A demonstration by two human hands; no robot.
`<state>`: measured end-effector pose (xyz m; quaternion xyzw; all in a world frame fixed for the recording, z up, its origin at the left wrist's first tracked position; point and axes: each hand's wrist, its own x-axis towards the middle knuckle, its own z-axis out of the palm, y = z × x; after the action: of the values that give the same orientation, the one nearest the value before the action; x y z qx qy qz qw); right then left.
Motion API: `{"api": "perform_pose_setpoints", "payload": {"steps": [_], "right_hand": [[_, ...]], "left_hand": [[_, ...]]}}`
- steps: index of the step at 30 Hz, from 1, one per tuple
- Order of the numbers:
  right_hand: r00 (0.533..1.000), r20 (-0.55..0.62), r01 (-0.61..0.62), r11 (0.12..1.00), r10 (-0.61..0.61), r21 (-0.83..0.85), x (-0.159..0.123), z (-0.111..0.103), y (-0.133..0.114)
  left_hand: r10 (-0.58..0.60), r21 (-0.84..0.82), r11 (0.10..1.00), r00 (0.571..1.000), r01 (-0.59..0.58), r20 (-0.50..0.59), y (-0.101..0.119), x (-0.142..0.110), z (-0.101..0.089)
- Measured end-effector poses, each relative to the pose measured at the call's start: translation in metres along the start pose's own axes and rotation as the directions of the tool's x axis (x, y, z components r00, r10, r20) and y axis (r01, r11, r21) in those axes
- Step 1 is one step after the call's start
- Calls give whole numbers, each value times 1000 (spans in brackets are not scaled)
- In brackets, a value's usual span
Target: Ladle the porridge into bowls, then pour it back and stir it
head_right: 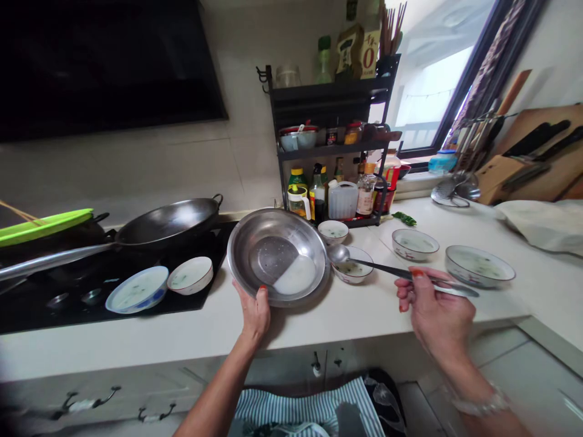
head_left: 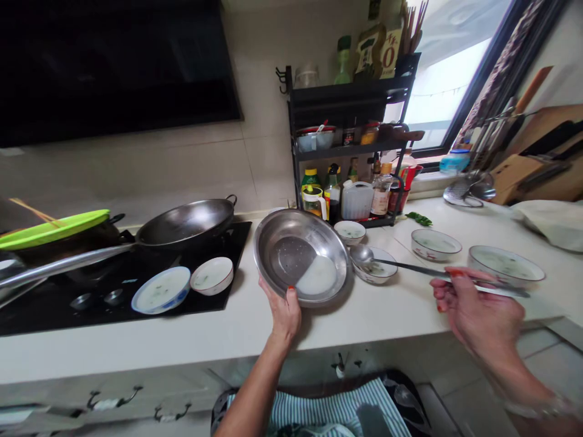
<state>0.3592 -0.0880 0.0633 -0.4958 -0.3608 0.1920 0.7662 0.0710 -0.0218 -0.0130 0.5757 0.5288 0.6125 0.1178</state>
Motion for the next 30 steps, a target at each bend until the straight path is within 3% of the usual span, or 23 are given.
{"api": "perform_pose_setpoints", "payload": {"steps": [4,8,12,20,30], "right_hand": [[988,146,53,997,-46,-50,-14,23,3],[927,359,152,983,-105,-104,-29,41,19],[884,460,161,977,-79,-142,-34,50,36],[962,264,-56,995,75,-80,-26,60,26],[969,159,-198,979,187,56,-18,58,24]], "left_hand": [[4,-18,1000,1000,-5,-15,0,0,1],[8,2,1000,1000,-8,-3,-3,-1,2],[13,14,1000,1000,-13,-12,-3,-1,2],[2,14,1000,1000,-2,-7,-1,-1,1],[-15,5,1000,1000,15,-3,0,-1,1]]}}
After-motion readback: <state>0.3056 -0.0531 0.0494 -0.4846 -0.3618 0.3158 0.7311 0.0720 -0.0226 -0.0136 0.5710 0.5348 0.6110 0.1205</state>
